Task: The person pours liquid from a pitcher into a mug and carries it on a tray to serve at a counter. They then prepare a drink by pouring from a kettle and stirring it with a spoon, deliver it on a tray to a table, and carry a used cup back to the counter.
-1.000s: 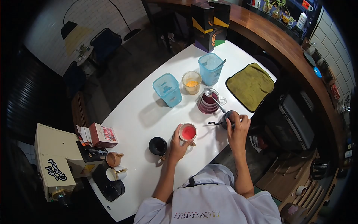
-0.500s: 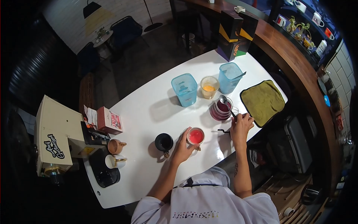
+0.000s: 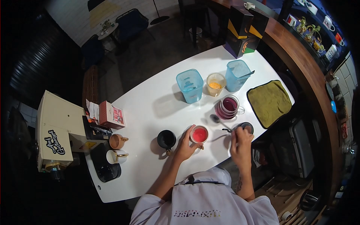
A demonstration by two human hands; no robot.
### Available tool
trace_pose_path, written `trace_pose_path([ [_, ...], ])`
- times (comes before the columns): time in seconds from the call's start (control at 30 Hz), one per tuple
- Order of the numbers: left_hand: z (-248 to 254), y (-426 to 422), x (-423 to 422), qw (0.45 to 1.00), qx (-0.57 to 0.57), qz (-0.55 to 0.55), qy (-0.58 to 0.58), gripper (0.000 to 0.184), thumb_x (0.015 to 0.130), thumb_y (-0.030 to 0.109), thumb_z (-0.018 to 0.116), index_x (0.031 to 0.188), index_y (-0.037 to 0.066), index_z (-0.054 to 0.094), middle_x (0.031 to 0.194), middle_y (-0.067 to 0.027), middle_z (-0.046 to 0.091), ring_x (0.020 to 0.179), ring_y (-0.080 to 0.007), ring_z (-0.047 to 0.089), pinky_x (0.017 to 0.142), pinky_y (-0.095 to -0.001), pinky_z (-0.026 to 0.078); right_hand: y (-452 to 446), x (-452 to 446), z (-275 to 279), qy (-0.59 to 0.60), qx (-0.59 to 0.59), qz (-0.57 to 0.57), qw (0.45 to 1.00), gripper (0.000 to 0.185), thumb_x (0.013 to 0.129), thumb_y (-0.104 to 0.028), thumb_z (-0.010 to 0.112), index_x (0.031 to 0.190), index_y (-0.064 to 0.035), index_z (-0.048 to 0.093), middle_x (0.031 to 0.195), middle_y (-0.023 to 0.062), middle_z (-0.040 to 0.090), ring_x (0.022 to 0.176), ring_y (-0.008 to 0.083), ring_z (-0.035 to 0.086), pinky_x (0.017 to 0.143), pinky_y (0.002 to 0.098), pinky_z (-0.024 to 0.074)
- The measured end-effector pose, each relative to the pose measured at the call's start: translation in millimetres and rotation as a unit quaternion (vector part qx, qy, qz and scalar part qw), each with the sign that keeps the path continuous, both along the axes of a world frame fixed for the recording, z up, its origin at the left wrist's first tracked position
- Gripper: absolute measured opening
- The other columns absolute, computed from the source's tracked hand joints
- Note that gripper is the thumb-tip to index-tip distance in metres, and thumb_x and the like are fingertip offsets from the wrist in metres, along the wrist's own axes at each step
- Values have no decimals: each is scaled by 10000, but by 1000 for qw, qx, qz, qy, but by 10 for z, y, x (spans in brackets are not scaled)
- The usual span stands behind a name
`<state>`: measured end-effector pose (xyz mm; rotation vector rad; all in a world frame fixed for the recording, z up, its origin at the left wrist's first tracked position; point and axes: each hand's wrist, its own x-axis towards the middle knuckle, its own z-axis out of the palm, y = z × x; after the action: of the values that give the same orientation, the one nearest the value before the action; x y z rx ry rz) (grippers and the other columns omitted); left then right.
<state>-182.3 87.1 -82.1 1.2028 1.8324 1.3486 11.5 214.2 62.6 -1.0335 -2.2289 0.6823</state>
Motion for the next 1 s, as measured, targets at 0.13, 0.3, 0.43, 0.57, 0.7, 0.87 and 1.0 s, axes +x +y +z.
trace_pose_path([
  [0.13, 38, 3, 6, 1000, 3, 3, 3, 858, 773, 178, 851, 1466, 20, 370, 1402, -231, 512, 1283, -377, 520, 1065, -428, 431, -202, -72, -72, -21, -19, 51, 998, 89, 846, 16, 612, 818, -21, 535, 724, 152, 516, 734, 345, 500, 769, 443, 335],
  [0.3, -7, 0, 4, 1000, 19, 1, -5, 858, 771, 180, 852, 1464, 14, 373, 1401, -228, 514, 1282, -374, 521, 1063, -428, 432, -274, -194, -320, -35, -59, 110, 992, 100, 834, -9, 629, 794, -23, 538, 689, 148, 562, 723, 349, 522, 729, 452, 335],
  [0.43, -15, 1, 5, 1000, 28, 4, -8, 861, 765, 176, 855, 1461, 9, 377, 1402, -225, 514, 1285, -371, 520, 1064, -424, 432, -308, -311, -475, 19, -61, 108, 992, 181, 860, -31, 633, 724, -37, 514, 588, 111, 473, 632, 302, 464, 685, 419, 310],
  [0.57, 4, 0, 17, 1000, 28, 3, 1, 862, 753, 145, 858, 1459, 16, 381, 1403, -221, 515, 1288, -371, 519, 1064, -421, 434, -317, -367, -540, 17, -64, 115, 991, 152, 862, -37, 641, 745, -28, 544, 615, 117, 506, 639, 301, 487, 676, 422, 332],
  [0.7, 50, 4, 25, 1000, 29, 8, 3, 866, 735, 103, 859, 1457, 26, 387, 1399, -215, 519, 1290, -372, 516, 1064, -423, 435, -303, -440, -641, 74, -64, 92, 991, 41, 875, -16, 635, 905, 11, 644, 677, 135, 559, 660, 305, 533, 632, 413, 390],
  [0.87, 70, 0, 8, 1000, 23, 7, 5, 865, 735, 99, 856, 1459, 33, 386, 1396, -215, 519, 1293, -378, 512, 1067, -428, 431, -318, -478, -673, 85, -124, 104, 983, 191, 878, -3, 615, 1062, 38, 645, 797, 187, 608, 772, 373, 584, 716, 470, 451],
  [1.0, 84, -11, 12, 1000, -5, -12, 14, 876, 782, 24, 810, 1504, 38, 314, 1498, -171, 421, 1364, -287, 458, 1117, -398, 430, -282, -447, -642, 57, -67, 101, 991, 205, 888, 17, 608, 1092, 35, 622, 822, 187, 598, 740, 365, 575, 680, 446, 444],
])
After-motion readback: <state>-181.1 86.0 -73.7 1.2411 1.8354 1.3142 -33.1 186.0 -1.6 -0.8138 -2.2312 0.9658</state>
